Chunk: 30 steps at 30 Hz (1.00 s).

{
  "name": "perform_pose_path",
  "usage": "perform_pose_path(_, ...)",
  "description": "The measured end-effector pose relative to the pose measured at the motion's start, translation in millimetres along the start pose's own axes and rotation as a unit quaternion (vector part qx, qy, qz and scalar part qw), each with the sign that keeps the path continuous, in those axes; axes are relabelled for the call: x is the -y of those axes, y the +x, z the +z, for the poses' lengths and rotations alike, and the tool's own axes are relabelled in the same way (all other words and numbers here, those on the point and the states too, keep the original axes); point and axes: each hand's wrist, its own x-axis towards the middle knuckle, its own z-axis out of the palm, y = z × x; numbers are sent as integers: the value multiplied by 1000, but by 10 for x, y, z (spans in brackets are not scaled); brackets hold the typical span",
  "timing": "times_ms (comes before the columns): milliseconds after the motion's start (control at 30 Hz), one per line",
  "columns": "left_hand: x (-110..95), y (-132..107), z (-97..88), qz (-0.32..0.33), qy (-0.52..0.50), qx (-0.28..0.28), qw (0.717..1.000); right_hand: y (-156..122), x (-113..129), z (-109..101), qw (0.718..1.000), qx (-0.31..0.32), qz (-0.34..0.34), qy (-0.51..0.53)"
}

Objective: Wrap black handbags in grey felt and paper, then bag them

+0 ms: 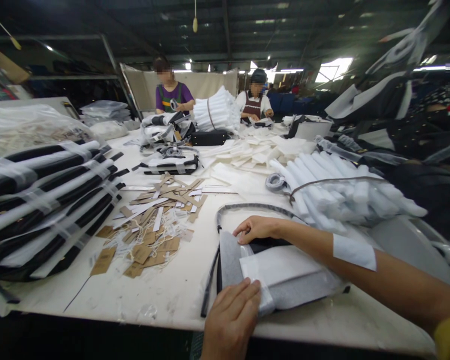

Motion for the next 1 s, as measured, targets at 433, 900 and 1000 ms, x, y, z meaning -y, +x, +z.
perform_pose_path(433,20,-22,-333,-61,-166,104,979,-1015,105,-89,927,-305,-68,-206)
perform_pose_path(900,359,329,-120,-509,-389,-55,766,-2176,-555,389,880,-451,141,-40)
perform_pose_path(1000,304,422,-355,-438,-393,-152,794,-2100,-476,428,863,-502,24,54)
